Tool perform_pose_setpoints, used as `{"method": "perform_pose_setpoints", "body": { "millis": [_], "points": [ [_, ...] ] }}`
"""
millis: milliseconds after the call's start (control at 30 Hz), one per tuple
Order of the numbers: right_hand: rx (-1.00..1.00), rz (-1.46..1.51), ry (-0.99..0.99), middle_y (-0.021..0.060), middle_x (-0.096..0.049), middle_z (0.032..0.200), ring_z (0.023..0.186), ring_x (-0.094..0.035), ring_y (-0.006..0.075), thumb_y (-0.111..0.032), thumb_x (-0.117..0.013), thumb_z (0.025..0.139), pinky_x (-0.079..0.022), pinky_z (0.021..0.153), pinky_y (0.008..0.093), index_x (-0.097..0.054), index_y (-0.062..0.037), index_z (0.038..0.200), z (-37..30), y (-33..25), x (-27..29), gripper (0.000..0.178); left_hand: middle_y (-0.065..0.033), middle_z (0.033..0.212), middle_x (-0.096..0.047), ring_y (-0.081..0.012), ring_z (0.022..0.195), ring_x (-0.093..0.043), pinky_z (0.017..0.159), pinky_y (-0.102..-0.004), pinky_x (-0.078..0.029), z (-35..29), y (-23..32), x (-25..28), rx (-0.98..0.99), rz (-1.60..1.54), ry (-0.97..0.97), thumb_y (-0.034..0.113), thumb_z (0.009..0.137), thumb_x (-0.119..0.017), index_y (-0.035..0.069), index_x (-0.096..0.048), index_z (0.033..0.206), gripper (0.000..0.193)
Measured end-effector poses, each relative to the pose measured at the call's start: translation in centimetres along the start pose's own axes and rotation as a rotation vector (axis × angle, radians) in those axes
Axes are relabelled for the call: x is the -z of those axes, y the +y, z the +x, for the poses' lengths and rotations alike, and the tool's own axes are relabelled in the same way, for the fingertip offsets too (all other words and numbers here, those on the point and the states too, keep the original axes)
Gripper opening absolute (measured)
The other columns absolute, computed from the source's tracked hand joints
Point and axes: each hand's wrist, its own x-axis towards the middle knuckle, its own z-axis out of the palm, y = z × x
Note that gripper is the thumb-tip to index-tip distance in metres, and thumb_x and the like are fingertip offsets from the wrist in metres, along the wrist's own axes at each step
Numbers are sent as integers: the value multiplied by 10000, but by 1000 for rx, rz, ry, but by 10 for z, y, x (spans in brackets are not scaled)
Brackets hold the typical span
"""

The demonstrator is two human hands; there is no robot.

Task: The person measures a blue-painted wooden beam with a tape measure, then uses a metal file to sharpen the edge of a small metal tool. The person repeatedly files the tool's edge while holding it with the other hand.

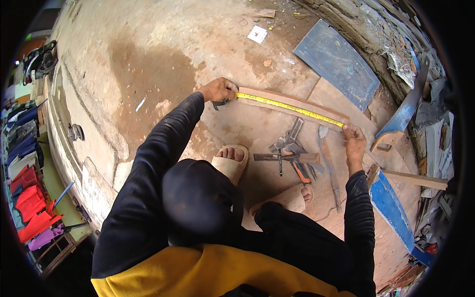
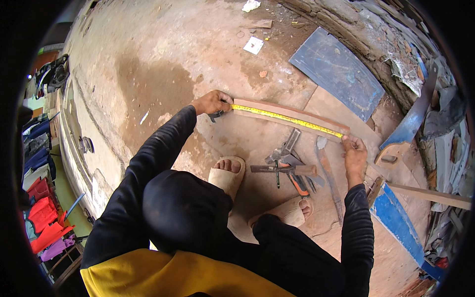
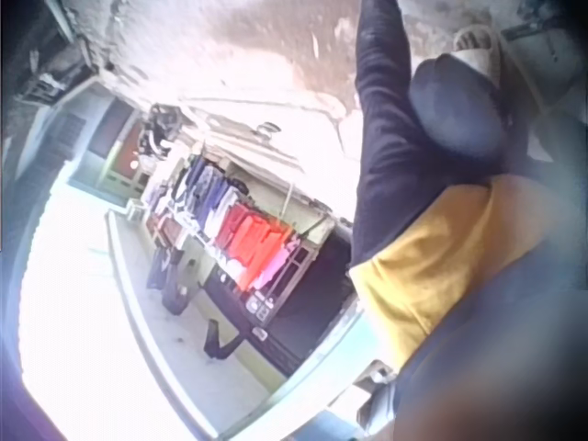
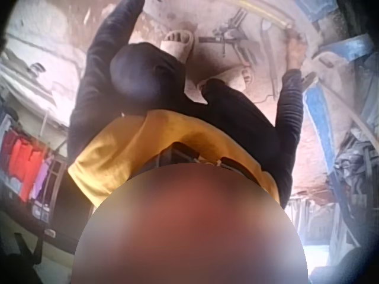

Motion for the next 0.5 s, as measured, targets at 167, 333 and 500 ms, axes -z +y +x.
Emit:
{"method": "perform_pose_setpoints", "body": {
  "millis": [167, 333, 500],
  "points": [
    [-5, -56, -4, 3, -724, 941, 799, -627, 94, -337, -767, 982, -521, 661, 273, -714, -73, 1131, -1, -4, 1, 308, -27, 898, -766, -147, 822, -646, 794, -295, -522, 1, -6, -4, 10, 14, 40, 192, 887, -771, 78, -813, 1066, 216],
    [-51, -24, -51, 40, -732, 1012, 921, -670, 142, -328, -757, 983, -552, 693, 304, -677, -44, 1272, -1, -8, 1, 414, -35, 897, -766, -135, 817, -671, 794, -293, -541, 0, -7, -8, 22, -70, 46, 164, 888, -762, 44, -801, 1051, 206],
    [-93, 4, -87, 44, -735, 1089, 965, -676, 157, -311, -754, 983, -559, 708, 322, -686, -72, 1293, -2, -12, -1, 397, 4, 866, -720, -110, 779, -608, 767, -302, -523, -4, -4, -10, 63, 44, 85, 189, 913, -742, 43, -790, 1069, 219]
  ]
}}
